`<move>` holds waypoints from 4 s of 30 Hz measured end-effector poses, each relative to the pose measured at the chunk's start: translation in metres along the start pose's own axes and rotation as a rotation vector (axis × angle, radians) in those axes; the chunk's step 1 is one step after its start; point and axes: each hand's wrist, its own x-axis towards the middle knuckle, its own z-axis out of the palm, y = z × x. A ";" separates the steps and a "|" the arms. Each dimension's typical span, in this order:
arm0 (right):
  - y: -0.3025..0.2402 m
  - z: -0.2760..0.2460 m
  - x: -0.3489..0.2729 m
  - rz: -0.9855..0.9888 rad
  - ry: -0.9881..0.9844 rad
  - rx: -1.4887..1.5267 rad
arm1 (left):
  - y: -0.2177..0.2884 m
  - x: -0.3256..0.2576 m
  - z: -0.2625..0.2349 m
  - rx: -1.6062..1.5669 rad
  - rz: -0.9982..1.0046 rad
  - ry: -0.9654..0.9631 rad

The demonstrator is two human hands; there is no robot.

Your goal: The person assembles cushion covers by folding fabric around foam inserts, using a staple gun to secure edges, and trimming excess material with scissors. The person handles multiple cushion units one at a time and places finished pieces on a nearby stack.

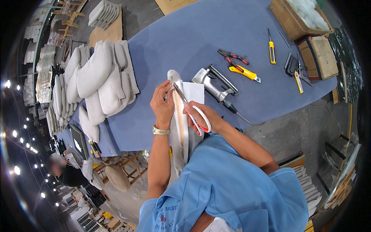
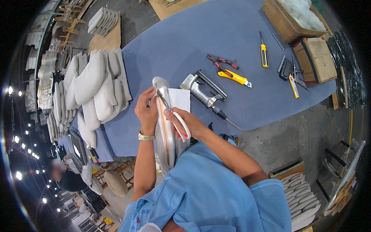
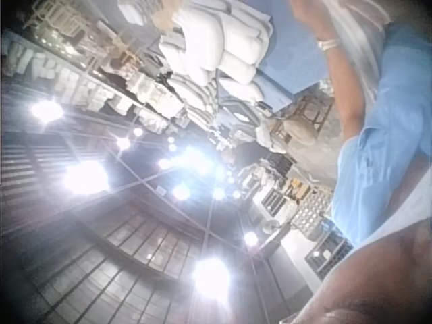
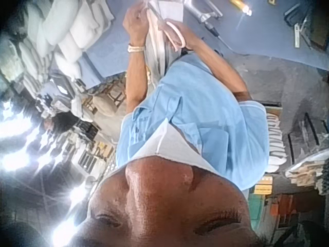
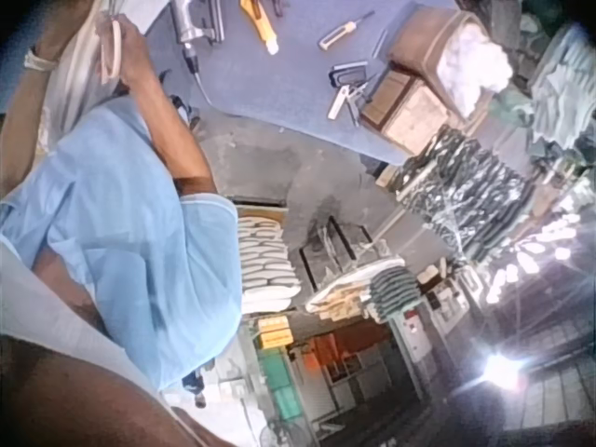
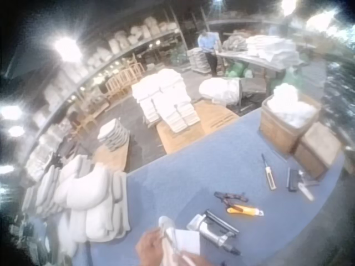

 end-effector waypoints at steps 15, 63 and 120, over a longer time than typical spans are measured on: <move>-0.007 0.002 0.003 -0.032 0.011 0.008 | 0.010 -0.008 0.004 0.073 0.078 0.023; -0.001 0.003 0.009 -0.130 0.077 0.084 | 0.020 -0.011 0.010 0.091 0.022 0.008; -0.065 -0.050 0.130 -0.222 0.240 -0.856 | -0.023 -0.479 -0.075 -0.233 -1.632 1.176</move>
